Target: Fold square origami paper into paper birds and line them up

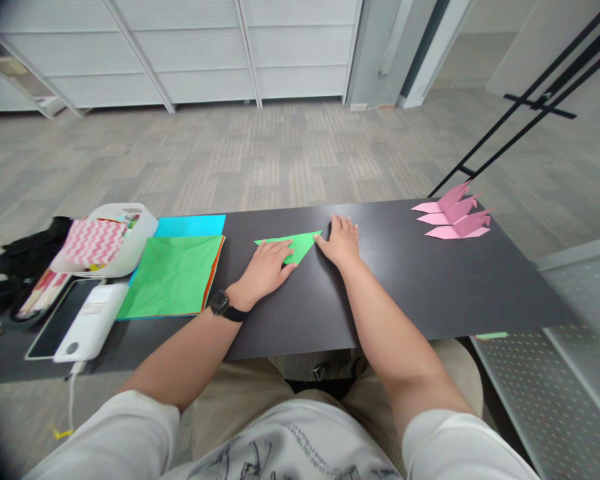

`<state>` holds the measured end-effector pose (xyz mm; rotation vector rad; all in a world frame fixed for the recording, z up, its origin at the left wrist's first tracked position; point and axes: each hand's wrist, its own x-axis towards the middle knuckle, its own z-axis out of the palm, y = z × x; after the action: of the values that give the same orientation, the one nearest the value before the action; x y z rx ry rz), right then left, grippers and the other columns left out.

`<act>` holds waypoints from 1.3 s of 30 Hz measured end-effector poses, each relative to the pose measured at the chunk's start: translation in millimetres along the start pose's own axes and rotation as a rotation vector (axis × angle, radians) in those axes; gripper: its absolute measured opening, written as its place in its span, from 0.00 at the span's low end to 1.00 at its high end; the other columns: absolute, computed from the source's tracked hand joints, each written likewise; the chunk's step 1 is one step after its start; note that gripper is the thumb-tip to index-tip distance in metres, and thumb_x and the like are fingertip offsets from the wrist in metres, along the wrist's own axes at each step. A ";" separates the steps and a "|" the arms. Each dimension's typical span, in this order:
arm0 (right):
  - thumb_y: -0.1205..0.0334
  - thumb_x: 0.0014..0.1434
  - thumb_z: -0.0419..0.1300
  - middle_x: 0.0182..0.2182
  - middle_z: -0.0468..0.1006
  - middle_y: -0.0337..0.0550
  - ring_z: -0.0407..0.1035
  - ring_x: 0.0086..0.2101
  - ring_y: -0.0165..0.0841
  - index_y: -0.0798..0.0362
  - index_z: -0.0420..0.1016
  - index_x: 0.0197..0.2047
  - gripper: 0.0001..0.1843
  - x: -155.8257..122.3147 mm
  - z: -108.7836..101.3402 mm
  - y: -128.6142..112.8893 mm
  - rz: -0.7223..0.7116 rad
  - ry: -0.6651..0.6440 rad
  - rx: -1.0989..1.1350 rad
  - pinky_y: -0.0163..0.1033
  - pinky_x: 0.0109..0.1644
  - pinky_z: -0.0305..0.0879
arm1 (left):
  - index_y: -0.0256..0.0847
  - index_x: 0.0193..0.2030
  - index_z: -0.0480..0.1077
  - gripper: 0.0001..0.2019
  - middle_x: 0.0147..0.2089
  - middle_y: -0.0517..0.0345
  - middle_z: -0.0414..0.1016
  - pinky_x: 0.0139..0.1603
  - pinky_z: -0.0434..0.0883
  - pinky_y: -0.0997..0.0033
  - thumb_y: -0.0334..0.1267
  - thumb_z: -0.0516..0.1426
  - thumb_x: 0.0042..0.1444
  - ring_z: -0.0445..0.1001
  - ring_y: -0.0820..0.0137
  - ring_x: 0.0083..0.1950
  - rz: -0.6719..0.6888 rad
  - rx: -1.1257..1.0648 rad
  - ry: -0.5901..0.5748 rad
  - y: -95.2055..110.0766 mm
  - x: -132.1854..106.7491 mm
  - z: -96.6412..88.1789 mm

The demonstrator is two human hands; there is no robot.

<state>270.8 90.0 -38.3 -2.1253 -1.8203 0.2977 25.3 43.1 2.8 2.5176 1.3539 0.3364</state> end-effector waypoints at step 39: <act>0.40 0.62 0.67 0.81 0.47 0.61 0.39 0.79 0.62 0.50 0.52 0.83 0.54 -23.6 -1.3 -19.5 -0.225 -0.127 -0.011 0.75 0.79 0.31 | 0.43 0.62 0.74 0.17 0.76 0.46 0.69 0.80 0.58 0.39 0.44 0.58 0.71 0.65 0.51 0.76 0.025 -0.012 0.013 -4.9 -2.6 1.6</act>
<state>249.6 69.2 -31.0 -1.9234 -2.1145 0.3744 20.6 43.3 -0.6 2.5280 1.3223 0.3653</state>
